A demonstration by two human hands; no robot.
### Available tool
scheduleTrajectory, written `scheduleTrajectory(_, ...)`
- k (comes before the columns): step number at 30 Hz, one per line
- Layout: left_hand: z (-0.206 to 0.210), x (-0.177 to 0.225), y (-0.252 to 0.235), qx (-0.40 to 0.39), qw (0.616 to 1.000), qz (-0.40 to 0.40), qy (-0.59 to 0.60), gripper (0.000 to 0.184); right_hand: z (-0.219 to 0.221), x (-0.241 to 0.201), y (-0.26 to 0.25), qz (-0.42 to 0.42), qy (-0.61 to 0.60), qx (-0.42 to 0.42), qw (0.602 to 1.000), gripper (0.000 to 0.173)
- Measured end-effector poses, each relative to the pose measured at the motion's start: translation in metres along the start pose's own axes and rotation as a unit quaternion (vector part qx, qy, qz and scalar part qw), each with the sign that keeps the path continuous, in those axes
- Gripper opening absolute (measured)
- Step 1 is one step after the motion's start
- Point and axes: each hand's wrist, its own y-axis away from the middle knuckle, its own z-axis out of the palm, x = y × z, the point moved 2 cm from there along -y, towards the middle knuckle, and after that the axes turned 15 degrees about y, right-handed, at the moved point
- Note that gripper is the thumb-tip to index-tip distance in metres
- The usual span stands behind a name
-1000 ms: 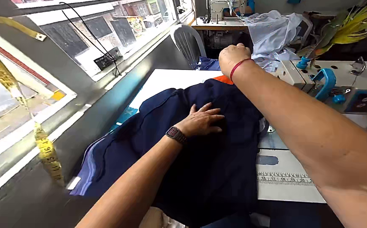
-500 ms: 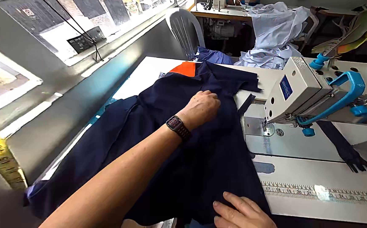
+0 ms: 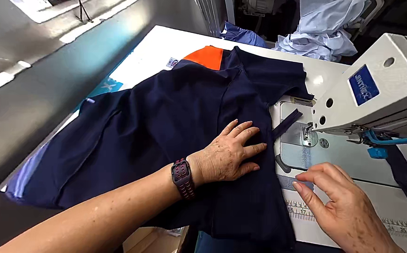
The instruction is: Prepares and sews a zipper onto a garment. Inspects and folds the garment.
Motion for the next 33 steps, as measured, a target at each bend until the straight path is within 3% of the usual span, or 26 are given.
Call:
scheduleTrajectory(4, -0.004, 0.001, -0.001, -0.016, 1.0, 0.016, -0.019, 0.058, 0.024, -0.023, 0.01, 0.051, 0.021, -0.046, 0.997, 0.048)
scheduleTrajectory(7, -0.018, -0.008, -0.02, -0.046, 0.997, 0.063, -0.029, 0.065, 0.032, -0.045, 0.021, 0.085, -0.022, -0.078, 0.993, 0.032)
scheduleTrajectory(11, -0.012, -0.032, -0.031, -0.067, 0.993, 0.101, 0.01, 0.064, 0.006, -0.05, 0.022, 0.131, -0.091, -0.073, 0.984, 0.016)
scheduleTrajectory(14, -0.001, -0.029, -0.029, -0.07, 0.996, 0.061, -0.013, 0.07, -0.012, -0.063, 0.02, 0.018, -0.091, -0.048, 0.995, 0.009)
scheduleTrajectory(16, 0.004, -0.026, -0.026, -0.061, 0.996, 0.051, -0.025, 0.069, -0.013, -0.074, 0.019, -0.068, -0.071, -0.153, 0.983, 0.023)
scheduleTrajectory(18, 0.004, -0.024, -0.025, -0.058, 0.997, 0.051, -0.03, 0.067, -0.01, -0.067, 0.017, -0.078, -0.055, -0.216, 0.972, 0.034)
scheduleTrajectory(22, 0.0, -0.018, -0.027, -0.017, 0.99, 0.141, -0.013, 0.045, 0.012, -0.022, 0.01, 0.017, -0.05, -0.061, 0.997, 0.03)
scheduleTrajectory(25, -0.001, -0.017, -0.028, -0.004, 0.981, 0.195, 0.009, 0.033, 0.025, -0.024, 0.009, 0.064, -0.049, -0.033, 0.996, 0.043)
scheduleTrajectory(27, -0.001, -0.017, -0.029, -0.005, 0.982, 0.187, 0.014, 0.032, 0.032, -0.034, 0.01, 0.062, -0.011, -0.015, 0.998, 0.044)
scheduleTrajectory(30, -0.006, -0.013, -0.038, -0.007, 0.985, 0.171, 0.008, 0.033, 0.039, -0.051, 0.013, 0.013, 0.068, 0.012, 0.998, 0.032)
scheduleTrajectory(33, -0.008, -0.006, -0.049, -0.02, 0.978, 0.208, -0.018, 0.031, 0.039, -0.059, 0.018, -0.01, 0.1, 0.001, 0.995, 0.034)
